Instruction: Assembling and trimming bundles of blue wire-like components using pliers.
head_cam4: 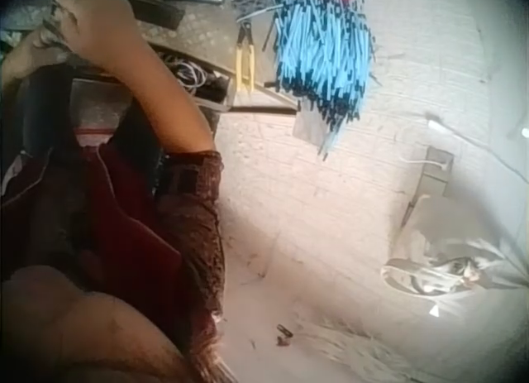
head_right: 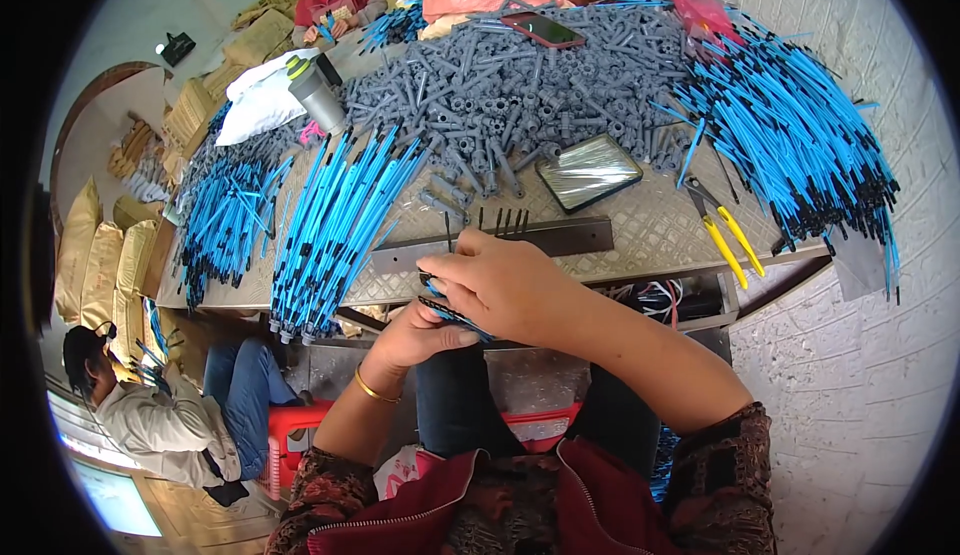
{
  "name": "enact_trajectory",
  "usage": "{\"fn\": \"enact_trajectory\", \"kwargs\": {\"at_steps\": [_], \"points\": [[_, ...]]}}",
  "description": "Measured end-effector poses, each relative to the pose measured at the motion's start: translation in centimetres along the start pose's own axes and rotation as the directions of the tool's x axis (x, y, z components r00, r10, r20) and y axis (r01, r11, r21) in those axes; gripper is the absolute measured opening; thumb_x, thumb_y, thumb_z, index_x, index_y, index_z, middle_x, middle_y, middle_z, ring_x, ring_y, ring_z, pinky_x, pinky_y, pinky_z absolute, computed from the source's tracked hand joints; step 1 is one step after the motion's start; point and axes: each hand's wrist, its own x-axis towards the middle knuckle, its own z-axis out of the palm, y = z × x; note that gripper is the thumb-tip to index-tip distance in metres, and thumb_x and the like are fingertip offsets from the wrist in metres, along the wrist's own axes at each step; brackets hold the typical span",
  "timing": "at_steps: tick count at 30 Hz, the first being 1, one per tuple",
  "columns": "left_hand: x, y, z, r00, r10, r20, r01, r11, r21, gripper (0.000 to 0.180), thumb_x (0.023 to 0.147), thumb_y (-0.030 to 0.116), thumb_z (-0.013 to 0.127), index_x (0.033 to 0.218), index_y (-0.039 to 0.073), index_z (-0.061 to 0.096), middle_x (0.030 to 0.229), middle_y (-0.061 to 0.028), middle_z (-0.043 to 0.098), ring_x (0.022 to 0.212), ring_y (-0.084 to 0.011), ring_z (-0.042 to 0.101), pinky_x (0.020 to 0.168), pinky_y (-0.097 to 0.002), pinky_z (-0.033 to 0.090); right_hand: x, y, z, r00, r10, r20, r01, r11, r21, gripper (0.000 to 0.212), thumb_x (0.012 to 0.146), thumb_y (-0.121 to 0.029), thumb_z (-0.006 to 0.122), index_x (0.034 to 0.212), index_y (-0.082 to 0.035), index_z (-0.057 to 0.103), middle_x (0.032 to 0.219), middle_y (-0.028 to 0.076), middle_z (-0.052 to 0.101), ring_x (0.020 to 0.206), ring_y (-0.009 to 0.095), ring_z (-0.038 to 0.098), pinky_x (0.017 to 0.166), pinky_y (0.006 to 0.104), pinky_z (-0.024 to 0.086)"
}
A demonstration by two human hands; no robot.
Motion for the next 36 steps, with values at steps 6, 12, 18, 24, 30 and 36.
{"fn": "enact_trajectory", "kwargs": {"at_steps": [6,12,18,24,30,36], "points": [[0.1,0.4,0.1,0.999,0.03,0.027,-0.029,0.997,-0.066,0.025,0.085,0.004,0.06,0.11,0.003,0.061,0.103,-0.001,0.063,0.097,-0.0102,0.056,0.087,-0.0267,0.044,0.0,0.1,-0.6,0.997,-0.002,0.071,-0.001,0.999,0.042,0.033,0.086,-0.013,0.05,0.118,-0.008,0.057,0.083,0.013,0.054,0.071,0.031,0.057,0.065,0.0384,0.045],[0.4,1.2,0.5,0.999,0.051,0.019,-0.049,0.994,-0.096,0.024,0.085,0.005,0.061,0.109,0.002,0.061,0.102,-0.0016,0.064,0.097,-0.0109,0.056,0.086,-0.0271,0.045,0.2,-0.4,-1.1,0.994,0.044,0.101,-0.045,0.999,0.009,0.033,0.086,-0.014,0.048,0.118,-0.008,0.057,0.083,0.014,0.054,0.073,0.032,0.057,0.066,0.0389,0.045],[0.3,0.6,0.4,0.999,0.039,0.004,-0.039,0.998,-0.043,0.021,0.085,0.006,0.061,0.106,0.002,0.063,0.099,-0.0013,0.064,0.095,-0.0108,0.057,0.084,-0.0272,0.045,0.0,-0.7,-0.9,0.994,0.083,0.064,-0.082,0.996,-0.025,0.031,0.087,-0.015,0.048,0.115,-0.01,0.059,0.083,0.013,0.055,0.073,0.032,0.058,0.065,0.0389,0.045],[0.5,0.2,0.8,1.0,0.005,-0.013,-0.004,0.996,0.091,0.021,0.083,0.004,0.063,0.104,0.003,0.063,0.099,-0.0006,0.064,0.094,-0.0092,0.056,0.083,-0.0262,0.045,0.6,-1.4,-0.9,0.998,0.055,0.035,-0.05,0.989,-0.137,0.021,0.084,-0.017,0.053,0.102,-0.012,0.063,0.081,0.011,0.056,0.068,0.029,0.058,0.061,0.037,0.045],[-0.3,-0.9,1.6,0.98,0.087,-0.181,-0.05,0.978,0.201,0.017,0.085,0.007,0.061,0.102,0.005,0.064,0.093,0.0017,0.065,0.088,-0.0053,0.056,0.078,-0.0238,0.045,2.2,-1.9,-0.6,0.997,-0.055,0.05,0.061,0.988,-0.144,0.011,0.08,-0.017,0.059,0.088,-0.011,0.065,0.076,0.009,0.056,0.063,0.027,0.058,0.056,0.0347,0.044],[-0.4,0.1,2.1,0.979,0.069,-0.193,-0.058,0.997,0.06,0.017,0.087,0.006,0.058,0.103,0.006,0.065,0.092,0.0023,0.065,0.085,-0.0048,0.055,0.076,-0.0237,0.045,3.5,-1.3,-1.1,0.982,-0.159,0.104,0.163,0.986,-0.029,0.01,0.078,-0.015,0.061,0.086,-0.009,0.065,0.074,0.009,0.055,0.061,0.025,0.056,0.055,0.0336,0.043]]}}
